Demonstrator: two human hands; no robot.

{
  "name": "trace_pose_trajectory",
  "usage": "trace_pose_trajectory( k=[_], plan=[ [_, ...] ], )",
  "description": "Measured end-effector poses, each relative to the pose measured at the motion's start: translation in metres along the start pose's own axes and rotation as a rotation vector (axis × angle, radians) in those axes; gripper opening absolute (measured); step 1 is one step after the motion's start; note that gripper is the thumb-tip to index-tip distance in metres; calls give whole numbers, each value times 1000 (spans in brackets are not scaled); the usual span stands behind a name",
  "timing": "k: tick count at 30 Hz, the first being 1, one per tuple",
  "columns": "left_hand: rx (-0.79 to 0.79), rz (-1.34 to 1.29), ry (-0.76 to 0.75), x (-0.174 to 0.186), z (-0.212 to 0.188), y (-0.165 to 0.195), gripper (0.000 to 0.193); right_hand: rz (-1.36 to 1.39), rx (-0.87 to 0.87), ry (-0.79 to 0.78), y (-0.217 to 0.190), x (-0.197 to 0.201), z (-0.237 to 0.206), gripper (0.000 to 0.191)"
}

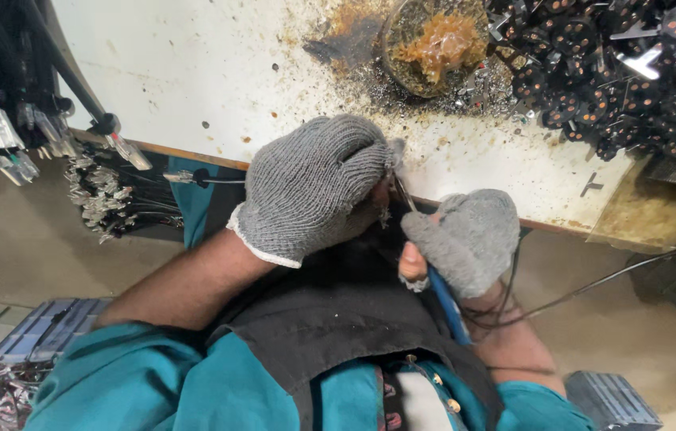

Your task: The person solders wires to connector plugs at a workbench. They hold a wire in one hand and a soldering iron in the other, dip the wire tip into flux, solder the connection, and set the finished connector onto a large pile of completed plugs, repeating the cycle.

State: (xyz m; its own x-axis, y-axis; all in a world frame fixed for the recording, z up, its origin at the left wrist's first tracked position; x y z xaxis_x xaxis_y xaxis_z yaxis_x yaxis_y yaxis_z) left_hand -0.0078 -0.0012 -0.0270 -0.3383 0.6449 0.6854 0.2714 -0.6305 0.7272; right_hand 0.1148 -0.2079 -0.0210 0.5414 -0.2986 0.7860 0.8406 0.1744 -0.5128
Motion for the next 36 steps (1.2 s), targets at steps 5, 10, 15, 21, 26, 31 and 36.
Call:
trace_pose_trajectory(
  k=[5, 10, 15, 21, 26, 31, 36],
  plan=[
    [-20, 8, -9, 2, 2, 2, 36, 577, -1014, -119, 3, -14, -12, 20],
    [-28, -7, 2, 3, 4, 5, 33, 208, -223, -141, 7, -15, -12, 15],
    [-32, -1, 8, 3, 4, 5, 31, -30, 104, 6, 12, -17, -24, 32],
    [-41, 8, 1, 6, 5, 9, 32, 84, -112, 203, -5, -4, -2, 21],
    [-49, 13, 14, 9, 6, 12, 27, 328, -780, 638, -38, 24, 24, 53],
    [-44, 0, -13, 10, 4, 12, 27, 191, -497, 1011, 9, 27, 0, 51],
    [-40, -9, 10, 9, 4, 12, 28, -175, -329, 633, 45, 24, -33, 48]
  ],
)
Point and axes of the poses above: each hand's wrist, its own z-axis towards the middle knuckle, its own x-axis out of the back of the hand, y = z × x, the point moved 1 cm from there along z, towards the middle knuckle, and after that the axes turned 14 degrees about x, right-handed, at the moved point
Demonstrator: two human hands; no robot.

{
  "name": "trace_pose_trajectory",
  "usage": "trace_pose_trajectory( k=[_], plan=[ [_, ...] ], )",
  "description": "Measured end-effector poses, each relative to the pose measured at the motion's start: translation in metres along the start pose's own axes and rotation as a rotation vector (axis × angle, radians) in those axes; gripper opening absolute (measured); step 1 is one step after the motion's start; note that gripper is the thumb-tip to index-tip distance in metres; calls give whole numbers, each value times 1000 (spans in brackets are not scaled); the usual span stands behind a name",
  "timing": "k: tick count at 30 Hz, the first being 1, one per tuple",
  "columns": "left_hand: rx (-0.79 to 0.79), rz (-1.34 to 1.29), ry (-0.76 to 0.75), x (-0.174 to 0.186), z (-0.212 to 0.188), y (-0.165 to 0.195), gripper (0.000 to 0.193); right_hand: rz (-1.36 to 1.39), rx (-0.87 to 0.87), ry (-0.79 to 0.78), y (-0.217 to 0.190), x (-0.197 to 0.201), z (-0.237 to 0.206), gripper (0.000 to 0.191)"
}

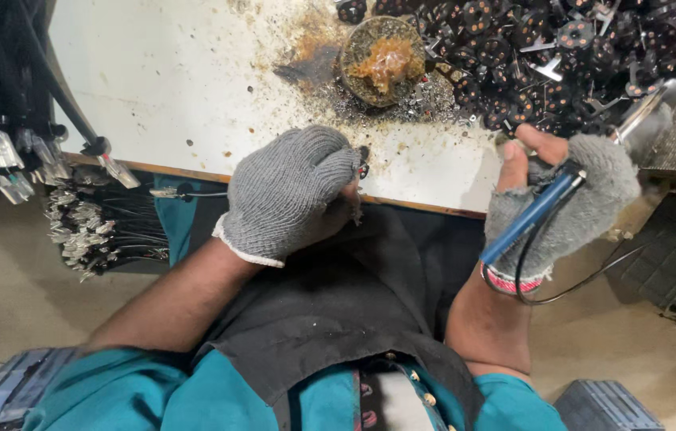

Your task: The person solders wires to connector plugs at a workbench. They hold a wire in one hand and a soldering iron in the other, dip the wire tip into flux, solder the connection, and set the finished connector onto a large pile of completed plugs, repeating the cycle.

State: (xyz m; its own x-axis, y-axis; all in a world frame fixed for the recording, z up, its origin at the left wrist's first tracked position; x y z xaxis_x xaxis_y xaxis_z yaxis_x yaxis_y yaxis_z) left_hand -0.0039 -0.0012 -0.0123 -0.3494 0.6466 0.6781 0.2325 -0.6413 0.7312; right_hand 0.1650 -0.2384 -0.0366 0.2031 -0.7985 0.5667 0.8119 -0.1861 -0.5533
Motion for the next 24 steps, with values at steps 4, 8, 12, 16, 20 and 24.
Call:
trace_pose_trajectory(
  k=[4, 8, 12, 16, 20, 24],
  plan=[
    [11, 10, 8, -1, 0, -1, 26, -162, 42, -9, 7, -12, -1, 40],
    [-5, 27, 10, -1, 0, -3, 24, -369, -86, -201, 5, -22, 6, 39],
    [11, 28, 7, -3, 0, -4, 22, -178, 17, 35, -3, -22, 13, 44],
    [11, 25, 6, -4, -1, -4, 22, -484, 216, -71, -10, -24, 17, 30],
    [18, 33, -26, -2, 0, -4, 22, -253, -114, -16, -3, -30, 14, 29],
    [9, 27, -15, 0, 0, -3, 24, -85, -141, 100, -10, -26, 3, 48]
  ],
)
Point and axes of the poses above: each hand's wrist, its own z-axis towards the middle knuckle, its own x-axis out of the back of the hand, y = z × x, the point moved 1 cm from there along z, towards the middle knuckle, and after that the axes turned 14 degrees about x, right-handed, at the moved point
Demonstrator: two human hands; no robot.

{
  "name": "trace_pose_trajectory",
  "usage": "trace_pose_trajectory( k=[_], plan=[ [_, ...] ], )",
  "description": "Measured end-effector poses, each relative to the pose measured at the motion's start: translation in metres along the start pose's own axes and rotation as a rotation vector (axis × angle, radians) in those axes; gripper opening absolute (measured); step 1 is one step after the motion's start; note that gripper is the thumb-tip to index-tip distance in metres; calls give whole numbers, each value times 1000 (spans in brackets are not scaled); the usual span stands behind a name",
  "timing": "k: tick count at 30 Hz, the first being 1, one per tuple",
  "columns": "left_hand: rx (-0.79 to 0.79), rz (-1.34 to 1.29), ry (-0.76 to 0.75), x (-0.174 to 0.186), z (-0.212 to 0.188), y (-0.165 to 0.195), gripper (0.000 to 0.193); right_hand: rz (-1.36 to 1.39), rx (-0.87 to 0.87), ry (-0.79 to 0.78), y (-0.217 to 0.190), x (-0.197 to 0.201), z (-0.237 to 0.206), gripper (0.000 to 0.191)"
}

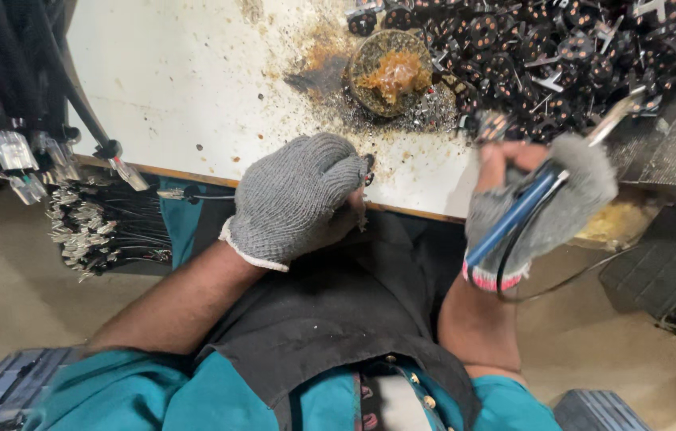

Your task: The person solders wires to connector plugs at a workbench. They hold a wire in one hand and a soldering iron in the other, dip the wire tip into flux, solder the connection, and set the finished connector onto a large pile of completed plugs, repeating the cycle.

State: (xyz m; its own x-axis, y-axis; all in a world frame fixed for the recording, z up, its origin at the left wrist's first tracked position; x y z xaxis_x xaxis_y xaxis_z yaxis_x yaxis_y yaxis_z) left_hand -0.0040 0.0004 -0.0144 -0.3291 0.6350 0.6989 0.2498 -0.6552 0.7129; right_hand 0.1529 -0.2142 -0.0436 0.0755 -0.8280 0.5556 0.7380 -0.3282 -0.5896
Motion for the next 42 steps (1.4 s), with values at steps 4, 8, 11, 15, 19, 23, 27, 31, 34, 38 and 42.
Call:
trace_pose_trajectory(
  k=[4, 8, 11, 15, 19, 23, 27, 31, 34, 38, 42],
  plan=[
    [16, 17, -12, -1, -1, 0, 24, -92, 163, -198, -20, 11, -18, 54],
    [21, 1, -25, -2, -1, 0, 23, -73, 84, -263, -27, 17, -21, 51],
    [0, 10, 20, -1, -1, 2, 23, -40, -48, -286, -30, 16, -13, 39],
    [10, 20, 14, -1, 0, 3, 25, -138, 69, -299, -43, 9, 1, 23],
    [26, 23, -19, -1, -2, 0, 28, -243, 223, -403, -56, 13, 19, 24],
    [10, 18, 0, -2, -4, -3, 27, 151, -75, -467, -71, 8, 19, 17],
    [25, 7, -23, -4, -3, -3, 27, -148, 142, -426, -77, -13, 19, 20],
    [25, -8, -38, -2, -3, -2, 29, -29, 95, -399, -71, -17, 34, 13],
    [10, -25, -31, 0, -2, -4, 30, -288, 268, -474, -81, -18, 36, 20],
    [3, -15, -58, 0, -1, -4, 27, -146, 333, -571, -83, -20, 36, 4],
    [10, -17, -21, 4, 0, 2, 25, 155, -54, -795, -74, -4, 33, 18]
  ],
)
Point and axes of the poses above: each hand's wrist, its own z-axis towards the middle knuckle, its own x-axis out of the back of the hand, y = z × x, the point moved 1 cm from there along z, towards the middle knuckle, and after that the axes turned 14 degrees about x, right-handed, at the moved point
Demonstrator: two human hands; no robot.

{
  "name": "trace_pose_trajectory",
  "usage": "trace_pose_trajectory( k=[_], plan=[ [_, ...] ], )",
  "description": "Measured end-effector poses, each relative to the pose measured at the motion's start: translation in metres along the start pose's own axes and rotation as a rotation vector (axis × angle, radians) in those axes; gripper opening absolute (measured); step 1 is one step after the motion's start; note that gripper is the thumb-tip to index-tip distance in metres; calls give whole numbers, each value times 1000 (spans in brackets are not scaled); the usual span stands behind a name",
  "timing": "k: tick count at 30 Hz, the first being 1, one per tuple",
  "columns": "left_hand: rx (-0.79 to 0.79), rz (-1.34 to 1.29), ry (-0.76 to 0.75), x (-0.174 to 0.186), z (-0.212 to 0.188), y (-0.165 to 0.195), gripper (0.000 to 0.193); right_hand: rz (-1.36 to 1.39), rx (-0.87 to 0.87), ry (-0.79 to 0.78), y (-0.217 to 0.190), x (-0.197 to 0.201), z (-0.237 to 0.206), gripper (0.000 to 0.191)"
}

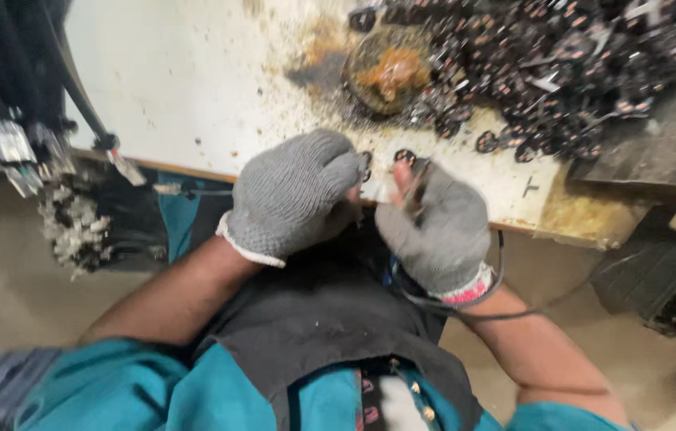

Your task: The person solders wires to connector plugs at a workbench. They hold a wire in one hand and a soldering iron in the other, dip the wire tip into flux, solder the connection, and set the finished connector onto a large pile of completed plugs, repeating the cycle.

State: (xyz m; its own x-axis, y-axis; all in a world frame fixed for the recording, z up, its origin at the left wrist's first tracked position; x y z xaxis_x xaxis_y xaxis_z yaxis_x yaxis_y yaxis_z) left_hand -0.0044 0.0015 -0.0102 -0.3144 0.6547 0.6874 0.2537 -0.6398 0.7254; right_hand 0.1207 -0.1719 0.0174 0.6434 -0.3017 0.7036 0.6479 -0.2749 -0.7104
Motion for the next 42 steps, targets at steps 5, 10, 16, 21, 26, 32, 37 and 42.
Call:
trace_pose_trajectory(
  k=[5, 10, 16, 21, 26, 32, 37, 42],
  plan=[
    [-3, 25, 73, 1, 0, 6, 22, 602, -295, 113, -3, 0, -10, 16],
    [48, 24, 44, -3, -5, 3, 19, -446, 352, 317, -10, -14, 11, 32],
    [70, 7, 107, -4, -2, 6, 16, -138, 128, 452, -11, -18, 5, 21],
    [57, -4, 64, -7, -7, -1, 14, 209, 94, 369, -10, -5, 4, 33],
    [45, 2, 12, -9, -9, -4, 14, 98, 369, 282, -9, 1, 12, 36],
    [64, -75, 58, 19, -8, 14, 31, 273, 259, 296, -9, 0, 8, 30],
    [447, -22, -505, 64, -17, 6, 36, 416, 7, 376, -13, 12, 5, 30],
    [250, 50, -148, 103, 30, 48, 11, 238, 107, 489, -10, 13, 7, 31]
  ],
)
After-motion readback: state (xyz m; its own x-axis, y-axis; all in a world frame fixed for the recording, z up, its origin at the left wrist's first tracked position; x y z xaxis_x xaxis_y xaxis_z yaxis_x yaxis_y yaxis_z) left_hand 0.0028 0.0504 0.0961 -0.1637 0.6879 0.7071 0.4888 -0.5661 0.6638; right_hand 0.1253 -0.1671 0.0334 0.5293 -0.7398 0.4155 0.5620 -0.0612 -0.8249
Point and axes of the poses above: each hand's wrist, its own z-axis towards the middle knuckle, its own x-axis out of the back of the hand, y = z × x, the point moved 1 cm from there along z, towards the middle knuckle, and after that the axes turned 14 degrees about x, right-handed, at the moved point
